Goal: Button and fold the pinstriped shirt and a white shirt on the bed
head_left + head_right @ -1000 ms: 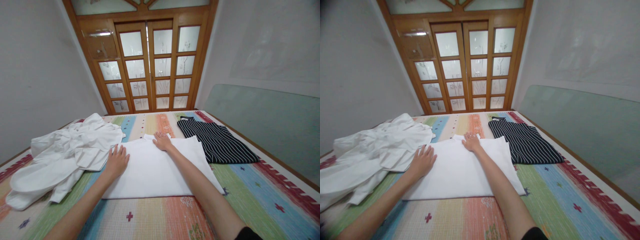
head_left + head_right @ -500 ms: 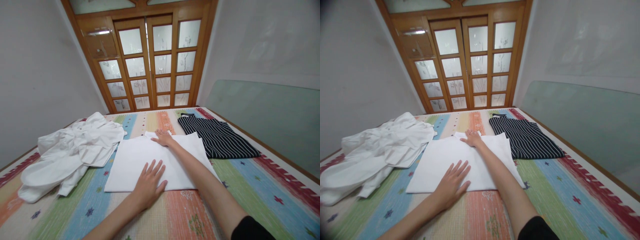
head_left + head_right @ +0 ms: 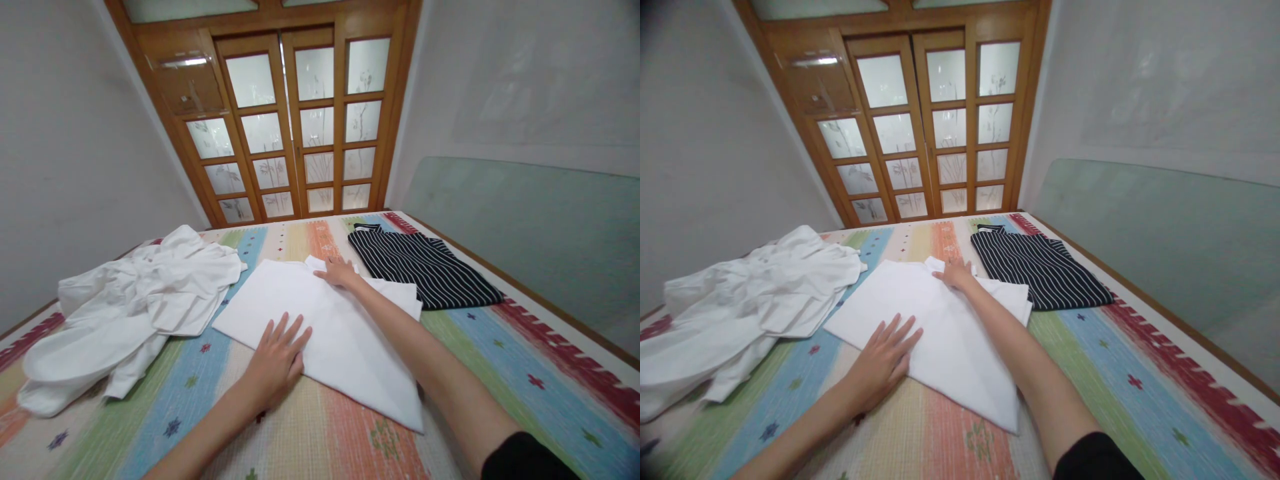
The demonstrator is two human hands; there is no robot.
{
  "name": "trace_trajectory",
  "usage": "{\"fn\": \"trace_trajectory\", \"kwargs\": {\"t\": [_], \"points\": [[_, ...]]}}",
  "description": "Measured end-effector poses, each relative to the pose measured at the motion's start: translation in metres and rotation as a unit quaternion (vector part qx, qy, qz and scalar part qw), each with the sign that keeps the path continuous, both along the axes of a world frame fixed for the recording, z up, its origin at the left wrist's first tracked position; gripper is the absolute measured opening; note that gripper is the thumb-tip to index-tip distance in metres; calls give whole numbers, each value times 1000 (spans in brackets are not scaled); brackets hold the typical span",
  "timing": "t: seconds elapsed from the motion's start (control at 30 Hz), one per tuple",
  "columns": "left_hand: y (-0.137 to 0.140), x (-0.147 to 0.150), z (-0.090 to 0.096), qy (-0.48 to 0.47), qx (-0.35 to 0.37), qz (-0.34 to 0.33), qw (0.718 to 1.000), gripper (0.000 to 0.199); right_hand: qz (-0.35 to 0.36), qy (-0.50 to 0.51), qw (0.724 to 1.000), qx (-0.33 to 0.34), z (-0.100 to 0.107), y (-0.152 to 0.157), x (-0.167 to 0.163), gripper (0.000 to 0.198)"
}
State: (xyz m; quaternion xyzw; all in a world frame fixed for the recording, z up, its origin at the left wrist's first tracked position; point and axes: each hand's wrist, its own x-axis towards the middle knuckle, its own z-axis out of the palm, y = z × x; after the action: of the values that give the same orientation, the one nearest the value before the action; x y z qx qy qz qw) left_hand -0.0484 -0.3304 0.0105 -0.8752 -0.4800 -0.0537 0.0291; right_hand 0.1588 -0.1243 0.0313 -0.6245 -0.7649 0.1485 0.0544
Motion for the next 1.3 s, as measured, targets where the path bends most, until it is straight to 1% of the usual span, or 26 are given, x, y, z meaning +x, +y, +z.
{"fn": "trace_trajectory", "kwargs": {"t": [0.13,0.23,0.3,0.33,0.4,0.43,0.5,0.53,0.57,0.63,0.7,0.77,0.8,0.83,0.87,0.93,1.03,1.1,1.17,1.23,1.3], "points": [[17,-25,4,33,8,21,999,62,-37,-9,999,8,6,-7,19,69],[37,-46,6,42,26,78,996,56,-51,-8,998,20,8,-11,33,66],[53,-60,7,27,45,123,991,50,-63,12,997,32,7,-12,41,68],[61,-66,7,11,57,144,988,49,-70,34,996,39,7,-12,45,70],[78,-76,8,-43,75,180,980,47,-103,114,987,40,7,-11,51,72],[86,-80,9,-80,74,194,975,46,-127,168,977,33,7,-10,55,72],[100,-85,11,-171,39,229,957,46,-179,285,942,1,9,-11,60,70],[105,-86,12,-223,10,251,942,47,-200,337,920,-21,10,-12,63,70],[109,-86,14,-278,-22,276,920,49,-210,381,899,-44,11,-14,66,72],[113,-84,18,-395,-79,314,860,54,-205,439,871,-88,14,-20,70,77],[112,-80,24,-507,-131,330,785,60,-174,466,859,-120,16,-27,73,83],[109,-75,29,-583,-184,332,719,65,-117,491,852,-139,16,-33,75,87],[107,-72,32,-602,-205,332,696,67,-85,506,846,-146,16,-35,75,89],[106,-70,34,-612,-220,331,684,68,-56,521,838,-154,15,-36,76,89],[104,-68,36,-613,-231,327,682,69,-34,531,831,-162,14,-36,76,89],[101,-67,39,-600,-250,311,693,70,-9,535,825,-181,12,-35,75,84],[101,-67,39,-577,-272,286,715,79,4,522,826,-211,7,-32,70,68],[101,-68,39,-573,-280,272,721,85,1,526,821,-221,4,-30,66,60],[102,-70,39,-575,-297,256,718,87,-14,531,820,-212,1,-28,63,54],[102,-72,39,-577,-314,245,713,82,-30,528,825,-201,-2,-27,61,47],[101,-74,37,-586,-314,244,706,76,-42,528,825,-196,-3,-26,61,45]]}}
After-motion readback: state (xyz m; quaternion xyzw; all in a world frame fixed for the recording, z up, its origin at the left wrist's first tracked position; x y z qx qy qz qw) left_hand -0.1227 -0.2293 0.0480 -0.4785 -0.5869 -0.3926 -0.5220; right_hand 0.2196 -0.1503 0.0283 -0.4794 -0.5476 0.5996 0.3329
